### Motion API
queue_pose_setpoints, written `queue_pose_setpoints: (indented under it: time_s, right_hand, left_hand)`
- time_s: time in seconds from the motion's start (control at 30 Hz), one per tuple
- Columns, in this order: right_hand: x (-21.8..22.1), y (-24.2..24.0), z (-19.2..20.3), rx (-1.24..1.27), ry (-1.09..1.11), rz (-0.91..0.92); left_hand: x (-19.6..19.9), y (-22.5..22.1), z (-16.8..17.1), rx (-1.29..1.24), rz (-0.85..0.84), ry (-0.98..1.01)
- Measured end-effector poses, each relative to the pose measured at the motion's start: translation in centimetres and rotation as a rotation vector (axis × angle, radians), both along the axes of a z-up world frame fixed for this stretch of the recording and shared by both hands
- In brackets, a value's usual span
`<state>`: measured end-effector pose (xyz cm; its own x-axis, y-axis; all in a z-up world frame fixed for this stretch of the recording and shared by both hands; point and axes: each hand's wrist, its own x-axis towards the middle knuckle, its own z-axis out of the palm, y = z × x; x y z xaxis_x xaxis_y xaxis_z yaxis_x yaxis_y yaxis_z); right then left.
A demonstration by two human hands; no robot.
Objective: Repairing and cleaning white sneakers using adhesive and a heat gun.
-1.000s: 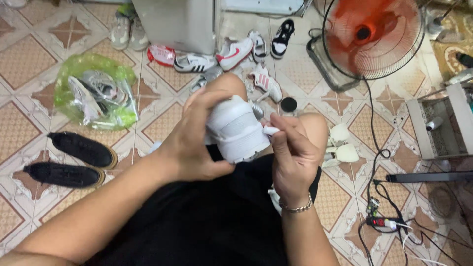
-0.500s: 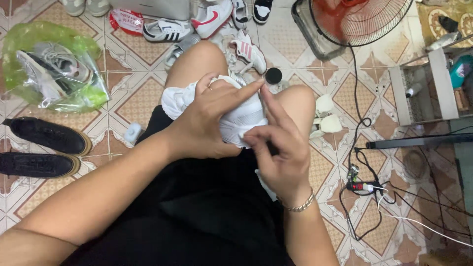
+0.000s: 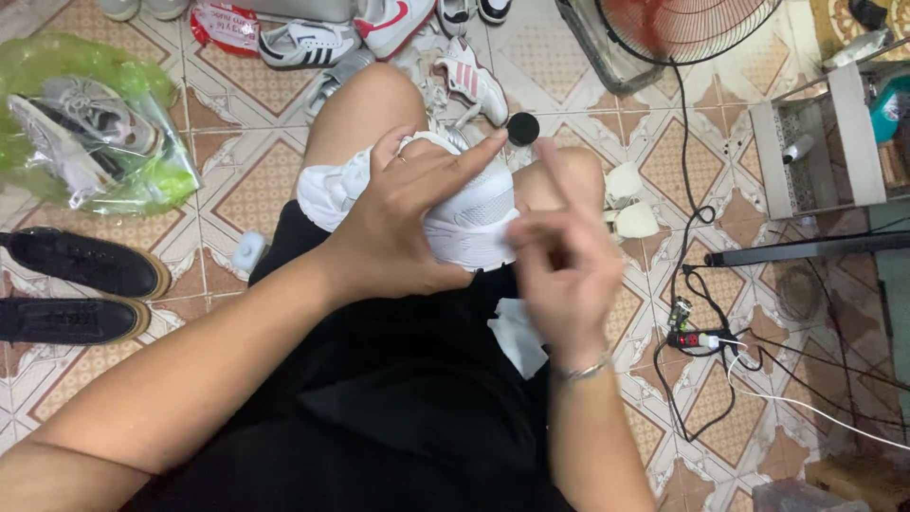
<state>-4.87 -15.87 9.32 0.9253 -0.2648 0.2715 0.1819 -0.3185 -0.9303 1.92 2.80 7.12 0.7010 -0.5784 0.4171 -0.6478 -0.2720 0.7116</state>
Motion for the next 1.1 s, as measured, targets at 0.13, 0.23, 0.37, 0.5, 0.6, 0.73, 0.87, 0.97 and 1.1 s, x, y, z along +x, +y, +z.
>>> queue_pose_setpoints:
  time_s: [0.13,0.23,0.37,0.5,0.6,0.73,0.87,0.97,1.1]
  right_hand:
    - [-0.2,0.6,-0.2,-0.480,-0.150,0.118]
    - [0.5,-0.8,-1.7,-0.227,-0.112,0.039]
    - [-0.1,1.0,0.1,-0.301,-0.127,0.081]
    - [-0.2,0.3,-1.1,-0.378,-0.174,0.097]
    - [-0.2,-0.2,-1.5,-0.333,-0.186,0.075]
    - [-0.5,0.7,-0.7,-0.360,-0.171,0.162]
    - [0.2,0.2,-0.9,-0.456,-0.199,0.092]
    - [0.9,-1.6,-2.1,-0.389,-0.083,0.023]
    - [1.4,-3.2,-3.8,0.133,-0.078,0.047]
  left_hand:
    - [0.0,-0.1,-0.7,-0.068,0.000,-0.116]
    - [0.6,-0.2,-0.2,-0.029,0.011,-0.076]
    - [0.3,-0.3,-0.5,-0.037,0.022,-0.079]
    - [0.4,-0.3,-0.5,-0.036,0.039,-0.087]
    - [0.7,-0.5,-0.5,-0.039,0.024,-0.095]
    - [1.0,-0.7,-0.8,-0.048,-0.003,-0.112]
    - [1.9,-1.7,-1.6,-0.100,0.011,-0.193]
    - [2.6,-2.2,-2.8,-0.117,-0.001,-0.239]
    - [3.2,-4.2,-3.7,-0.119,-0.016,-0.218]
